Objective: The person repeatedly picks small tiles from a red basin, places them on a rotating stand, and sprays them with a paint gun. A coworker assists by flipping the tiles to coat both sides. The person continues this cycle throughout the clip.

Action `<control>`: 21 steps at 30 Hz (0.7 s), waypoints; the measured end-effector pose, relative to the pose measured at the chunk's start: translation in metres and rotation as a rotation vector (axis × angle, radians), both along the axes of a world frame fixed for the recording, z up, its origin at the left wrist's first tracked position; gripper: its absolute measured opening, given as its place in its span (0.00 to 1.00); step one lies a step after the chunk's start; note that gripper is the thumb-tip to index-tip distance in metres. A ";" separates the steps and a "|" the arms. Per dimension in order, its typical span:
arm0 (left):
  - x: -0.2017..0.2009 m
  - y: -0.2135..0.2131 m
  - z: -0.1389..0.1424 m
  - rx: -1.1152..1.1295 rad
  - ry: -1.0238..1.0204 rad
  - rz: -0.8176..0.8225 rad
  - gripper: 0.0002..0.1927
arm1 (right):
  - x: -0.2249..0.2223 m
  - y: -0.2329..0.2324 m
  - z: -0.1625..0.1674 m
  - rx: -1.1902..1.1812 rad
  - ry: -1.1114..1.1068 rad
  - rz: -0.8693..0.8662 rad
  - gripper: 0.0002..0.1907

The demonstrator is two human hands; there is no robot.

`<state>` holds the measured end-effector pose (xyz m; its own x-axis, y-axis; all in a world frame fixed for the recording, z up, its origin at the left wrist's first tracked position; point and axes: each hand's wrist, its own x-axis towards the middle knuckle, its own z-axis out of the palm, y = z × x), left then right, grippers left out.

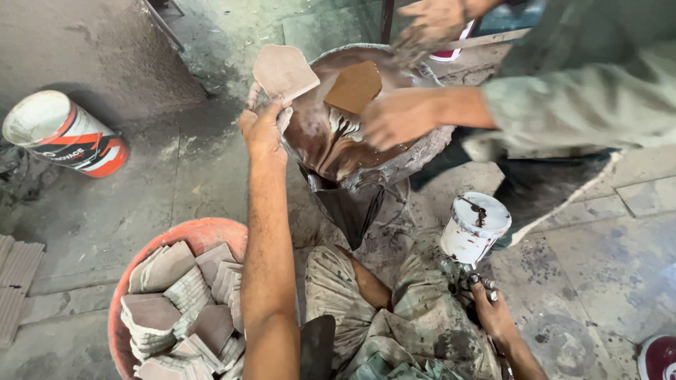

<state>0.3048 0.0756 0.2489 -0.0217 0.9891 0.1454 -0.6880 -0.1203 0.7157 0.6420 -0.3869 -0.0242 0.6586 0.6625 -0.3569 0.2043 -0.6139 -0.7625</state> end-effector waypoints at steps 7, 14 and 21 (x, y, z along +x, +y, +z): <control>-0.004 0.006 -0.010 -0.037 0.032 0.001 0.38 | 0.005 -0.002 -0.011 -0.014 0.075 0.029 0.34; -0.009 0.009 -0.016 -0.111 0.141 0.028 0.34 | 0.003 -0.001 -0.006 0.012 0.076 -0.003 0.36; 0.005 0.000 -0.016 -0.263 0.218 0.013 0.28 | -0.003 0.001 0.010 -0.040 0.094 -0.006 0.35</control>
